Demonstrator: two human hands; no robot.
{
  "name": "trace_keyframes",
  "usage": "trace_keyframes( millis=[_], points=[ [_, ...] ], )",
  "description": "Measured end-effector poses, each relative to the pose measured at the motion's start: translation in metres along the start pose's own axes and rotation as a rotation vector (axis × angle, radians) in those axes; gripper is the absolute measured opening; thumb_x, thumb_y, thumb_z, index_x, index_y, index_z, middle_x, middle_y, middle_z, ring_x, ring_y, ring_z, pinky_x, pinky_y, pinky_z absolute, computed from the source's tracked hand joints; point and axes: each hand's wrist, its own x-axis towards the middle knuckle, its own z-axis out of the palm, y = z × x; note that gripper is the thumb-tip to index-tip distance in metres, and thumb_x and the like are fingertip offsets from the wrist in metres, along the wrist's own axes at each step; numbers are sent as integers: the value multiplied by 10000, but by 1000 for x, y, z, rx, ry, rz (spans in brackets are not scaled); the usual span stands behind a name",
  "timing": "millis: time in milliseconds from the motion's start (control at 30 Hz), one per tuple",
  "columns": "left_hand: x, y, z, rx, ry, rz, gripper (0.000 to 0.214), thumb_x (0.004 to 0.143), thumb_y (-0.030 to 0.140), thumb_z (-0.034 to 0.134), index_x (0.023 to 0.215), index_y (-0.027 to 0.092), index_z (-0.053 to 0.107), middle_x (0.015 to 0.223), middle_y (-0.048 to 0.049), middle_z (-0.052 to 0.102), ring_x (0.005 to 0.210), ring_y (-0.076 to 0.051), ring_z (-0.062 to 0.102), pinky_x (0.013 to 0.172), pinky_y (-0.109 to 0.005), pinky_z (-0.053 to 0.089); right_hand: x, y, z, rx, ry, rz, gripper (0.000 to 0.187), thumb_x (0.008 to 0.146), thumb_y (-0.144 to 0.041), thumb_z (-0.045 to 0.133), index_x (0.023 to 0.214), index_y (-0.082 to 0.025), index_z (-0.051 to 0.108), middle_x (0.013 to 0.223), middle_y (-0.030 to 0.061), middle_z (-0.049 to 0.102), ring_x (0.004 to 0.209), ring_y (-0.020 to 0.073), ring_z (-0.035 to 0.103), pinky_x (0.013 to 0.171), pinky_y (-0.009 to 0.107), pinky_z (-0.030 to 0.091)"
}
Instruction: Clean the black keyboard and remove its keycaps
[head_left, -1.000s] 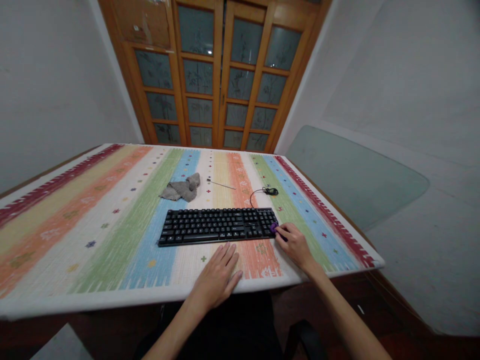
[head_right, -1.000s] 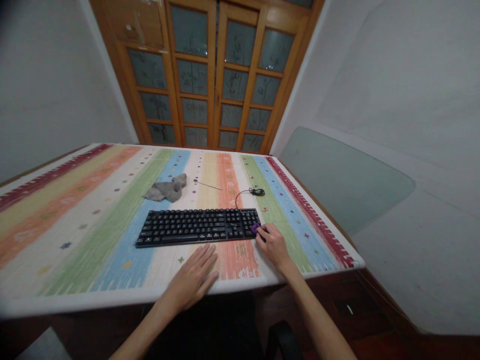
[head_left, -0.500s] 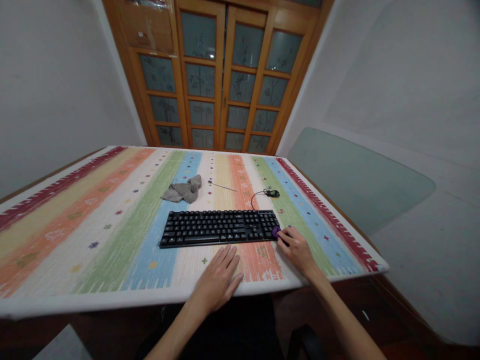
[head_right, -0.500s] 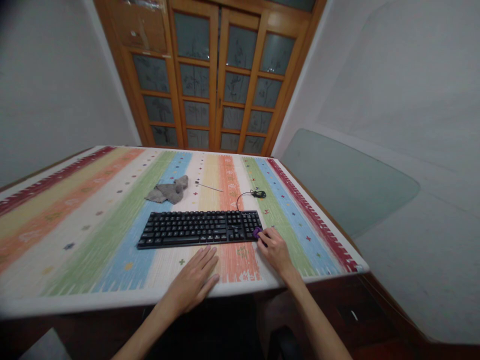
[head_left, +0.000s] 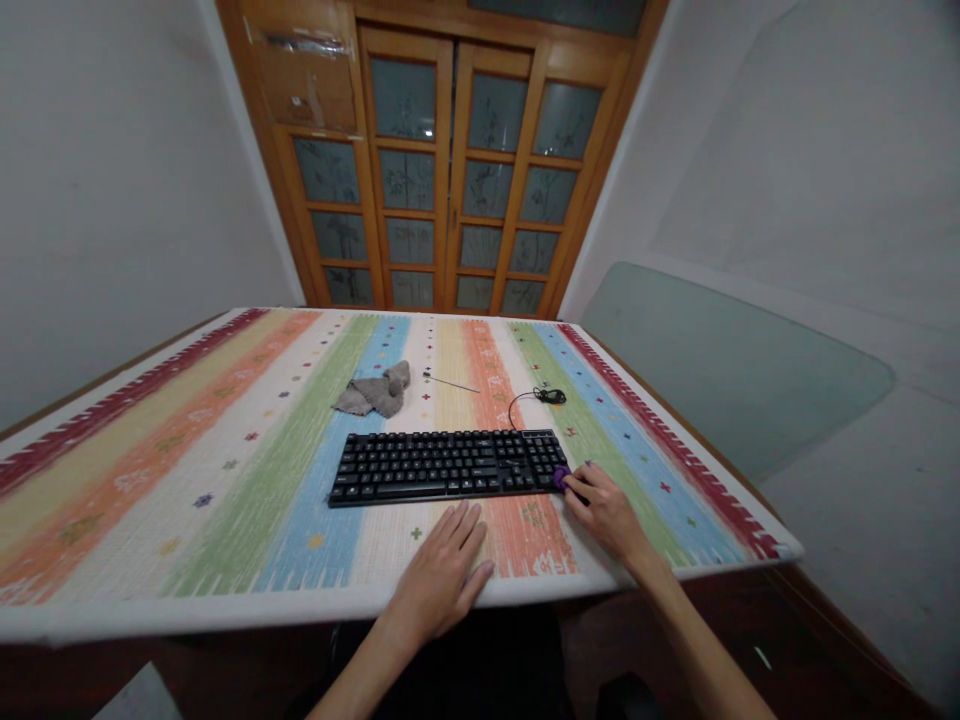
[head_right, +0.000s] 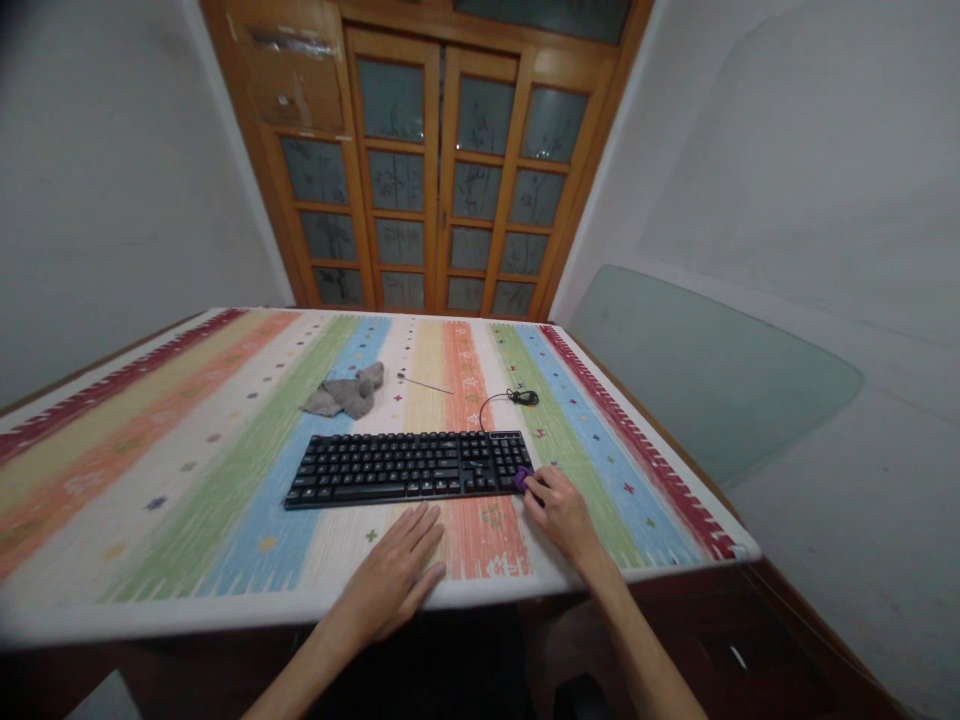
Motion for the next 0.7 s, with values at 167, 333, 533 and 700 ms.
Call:
trace_keyframes(
  millis=[167,333,533,700],
  points=[
    [0,-1,2,-19,-6,-3,442,961,392,448,1336,160,486,1456,-129,463,1367,-267,408,1115,-459,396,1,2,-5,28,-80,23,244,864,-191,496,755,-208,714,751,55,629,748,208,583,760,353,494],
    [-1,-3,0,-68,-23,-10,436,966,391,442,1345,181,488,1464,-108,457,1388,-263,376,1123,-475,387,20,-2,-21,121,-18,68,218,843,-220,516,794,-200,727,764,60,651,737,197,603,706,325,498],
    [2,-3,-11,-155,-84,-27,404,966,354,446,1324,179,510,1422,-97,511,1364,-258,415,1119,-492,395,65,-20,-39,282,95,53,188,858,-282,548,836,-210,720,802,63,691,769,206,634,728,336,504],
    [5,-2,-24,-285,-64,-18,371,963,306,449,1316,215,519,1327,-74,603,1264,-210,532,1103,-427,427,111,-43,-23,380,68,39,166,854,-283,585,902,-206,723,872,62,724,819,207,640,774,338,487]
  ],
)
